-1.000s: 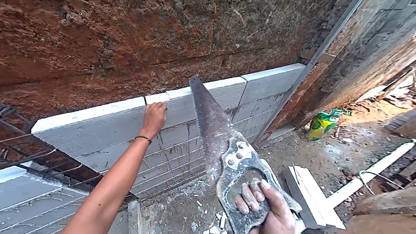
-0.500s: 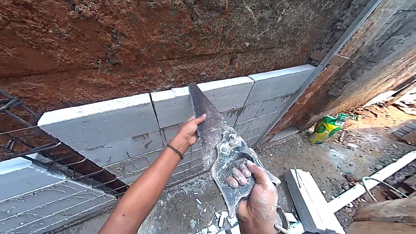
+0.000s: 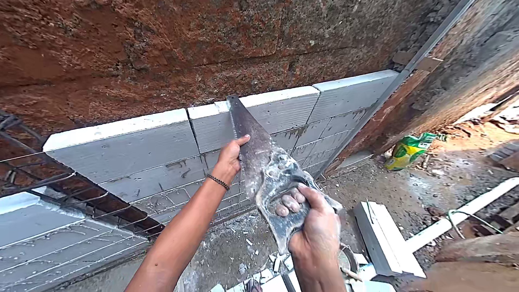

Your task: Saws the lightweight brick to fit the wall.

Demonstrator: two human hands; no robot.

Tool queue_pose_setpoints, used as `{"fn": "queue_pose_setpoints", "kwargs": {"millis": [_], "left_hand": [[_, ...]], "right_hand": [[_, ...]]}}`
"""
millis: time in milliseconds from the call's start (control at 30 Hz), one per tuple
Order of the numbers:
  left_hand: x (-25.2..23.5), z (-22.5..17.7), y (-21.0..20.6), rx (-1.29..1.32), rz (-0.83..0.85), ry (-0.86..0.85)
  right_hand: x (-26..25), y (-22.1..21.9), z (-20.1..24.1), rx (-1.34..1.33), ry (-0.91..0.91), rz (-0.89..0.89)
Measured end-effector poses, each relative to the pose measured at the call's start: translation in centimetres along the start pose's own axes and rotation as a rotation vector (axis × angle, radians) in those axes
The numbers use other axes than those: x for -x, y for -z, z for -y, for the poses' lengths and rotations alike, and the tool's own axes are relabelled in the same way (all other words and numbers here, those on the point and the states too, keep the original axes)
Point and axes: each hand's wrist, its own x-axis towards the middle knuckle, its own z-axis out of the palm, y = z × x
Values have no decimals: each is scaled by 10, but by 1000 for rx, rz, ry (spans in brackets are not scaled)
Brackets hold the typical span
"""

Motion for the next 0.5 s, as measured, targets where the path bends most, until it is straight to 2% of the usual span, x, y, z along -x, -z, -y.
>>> {"fn": "queue_pose_setpoints", "kwargs": {"millis": [167,267,333,400,500], "left_hand": [[9,1,-7,28,159,42],[6,0,-13,-31,120,49],[0,-4,-1,-27,66,43],[-2,-6,11,25,77,35],[-6,-5,1,40,109,46]], "right_hand": [[20,18,12,14,88,40],[10,13,6,-14,94,38],[3,7,-3,-10,53,17],[9,10,-10,35,62,19],[10,10,-10,12,124,1]]}}
